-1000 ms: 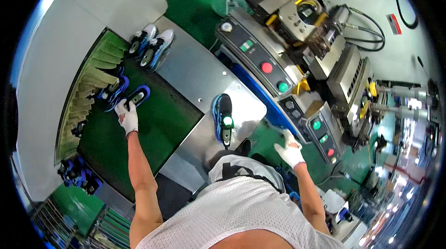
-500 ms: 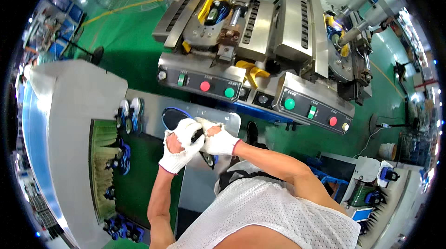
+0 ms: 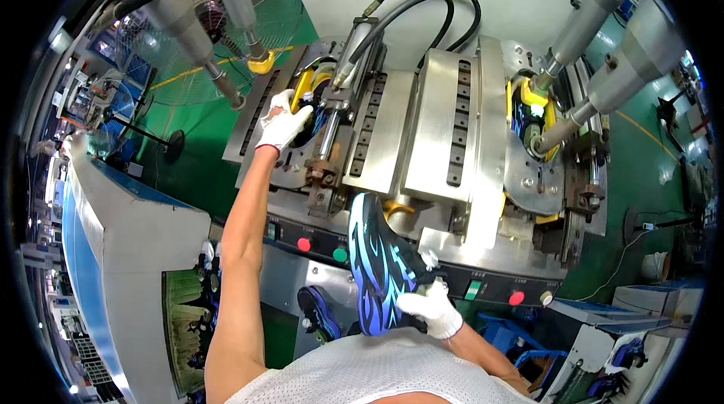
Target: The person repeatedly picks up blue and black sneakers from a green conveyor belt and places them into a metal jig on a machine. They press a button to activate the machine, which appears to press or stamp the shoe, then remove the shoe and place it on a metal tray. This cycle is repeated for multiple pairs of shoes.
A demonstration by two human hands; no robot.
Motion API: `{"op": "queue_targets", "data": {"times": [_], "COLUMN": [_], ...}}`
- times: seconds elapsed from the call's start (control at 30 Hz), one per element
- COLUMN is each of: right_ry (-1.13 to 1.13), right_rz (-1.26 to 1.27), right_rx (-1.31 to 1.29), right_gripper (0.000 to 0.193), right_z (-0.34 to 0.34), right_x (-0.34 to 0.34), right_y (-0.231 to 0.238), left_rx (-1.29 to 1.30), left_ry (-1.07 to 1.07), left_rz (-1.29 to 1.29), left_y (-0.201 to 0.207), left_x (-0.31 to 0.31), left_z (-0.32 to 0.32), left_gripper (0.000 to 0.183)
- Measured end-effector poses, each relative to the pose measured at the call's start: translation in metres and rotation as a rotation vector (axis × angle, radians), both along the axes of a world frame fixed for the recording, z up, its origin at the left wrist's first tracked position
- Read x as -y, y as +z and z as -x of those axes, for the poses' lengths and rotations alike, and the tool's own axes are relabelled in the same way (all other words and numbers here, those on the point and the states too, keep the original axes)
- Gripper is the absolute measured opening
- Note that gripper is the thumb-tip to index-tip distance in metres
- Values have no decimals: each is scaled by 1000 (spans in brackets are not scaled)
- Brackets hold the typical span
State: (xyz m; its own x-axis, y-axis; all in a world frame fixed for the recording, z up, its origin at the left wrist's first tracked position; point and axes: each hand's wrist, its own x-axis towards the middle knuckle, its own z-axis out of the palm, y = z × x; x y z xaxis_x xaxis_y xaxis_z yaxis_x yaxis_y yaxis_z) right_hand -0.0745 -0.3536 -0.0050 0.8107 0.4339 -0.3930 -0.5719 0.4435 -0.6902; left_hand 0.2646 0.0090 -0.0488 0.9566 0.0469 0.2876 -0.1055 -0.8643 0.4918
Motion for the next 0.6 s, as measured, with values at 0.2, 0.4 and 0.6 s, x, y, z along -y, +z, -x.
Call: {"op": "queue_targets", "data": {"times": [0.2,0.4,0.6], "right_ry": [-122,-194,-185], "right_rz": [101,85,172], "right_rx": [26,-55,-204], "right_gripper": [67,63,40], "right_z": [-2,-23,-73], "right_x": [15,-11,-71], "right_y": [8,4,20], "left_rx": [-207,-300,37], "left_ry": [237,182,206], "left_rz": [-78,-18,178], "left_y": [-61,41,97], "left_x": [25,0,-40], "left_z": [-57,-28,150], "left_gripper": [65,76,62]}}
